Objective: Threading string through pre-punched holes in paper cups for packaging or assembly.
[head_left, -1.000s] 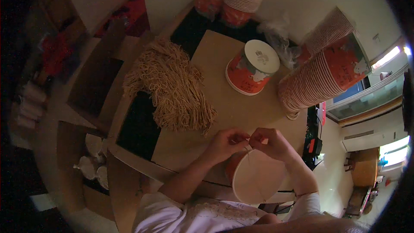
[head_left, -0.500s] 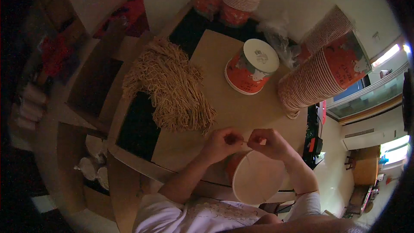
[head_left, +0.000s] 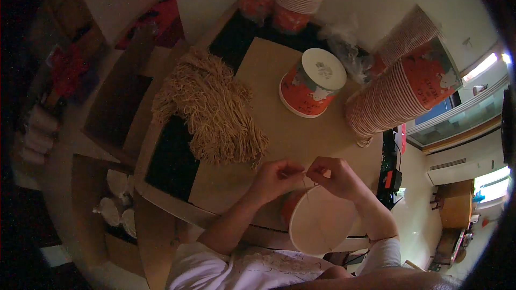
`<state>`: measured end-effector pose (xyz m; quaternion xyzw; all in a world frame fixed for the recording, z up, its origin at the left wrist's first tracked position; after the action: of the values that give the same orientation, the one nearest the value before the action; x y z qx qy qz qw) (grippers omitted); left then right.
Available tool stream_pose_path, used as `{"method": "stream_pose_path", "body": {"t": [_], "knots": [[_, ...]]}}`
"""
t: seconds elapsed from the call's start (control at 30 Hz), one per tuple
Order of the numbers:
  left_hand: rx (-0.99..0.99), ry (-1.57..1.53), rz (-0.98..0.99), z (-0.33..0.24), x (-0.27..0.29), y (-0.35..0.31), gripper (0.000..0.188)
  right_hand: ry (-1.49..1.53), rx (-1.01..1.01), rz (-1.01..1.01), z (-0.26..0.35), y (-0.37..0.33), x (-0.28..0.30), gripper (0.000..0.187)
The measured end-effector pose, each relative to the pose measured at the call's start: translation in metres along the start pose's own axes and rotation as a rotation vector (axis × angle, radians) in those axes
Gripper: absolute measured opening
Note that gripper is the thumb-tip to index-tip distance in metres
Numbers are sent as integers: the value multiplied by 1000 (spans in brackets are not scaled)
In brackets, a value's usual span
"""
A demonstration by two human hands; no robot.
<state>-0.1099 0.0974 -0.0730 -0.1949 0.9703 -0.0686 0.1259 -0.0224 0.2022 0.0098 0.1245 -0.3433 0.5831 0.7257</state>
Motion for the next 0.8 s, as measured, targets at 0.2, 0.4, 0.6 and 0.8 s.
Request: {"method": "stream_pose_path", "body": {"t": [0.2, 0.4, 0.6, 0.8], "knots": [[-202, 217, -173, -8, 0, -5, 11, -12, 98, -55, -2, -1, -2, 9], [-400, 347, -357, -9, 2, 1, 13, 14, 93, -106, 1, 0, 2, 5], [170, -212, 128, 16, -17, 12, 17, 58, 29, -102, -7, -1, 3, 5], [198, -403, 145, 17, -19, 10, 12, 119, -14, -35, -19, 1, 3, 7]]}}
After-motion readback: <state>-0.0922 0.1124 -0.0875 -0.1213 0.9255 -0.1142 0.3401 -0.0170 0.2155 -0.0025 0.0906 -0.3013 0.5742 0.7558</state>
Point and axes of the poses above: each hand's wrist, its own y-axis towards the middle knuckle, its own x-axis out of the back of the hand, z = x × y, the point moved 5 cm from there along y, towards the middle knuckle, and after that the axes turned 2 degrees about x, right-handed, at the moved point
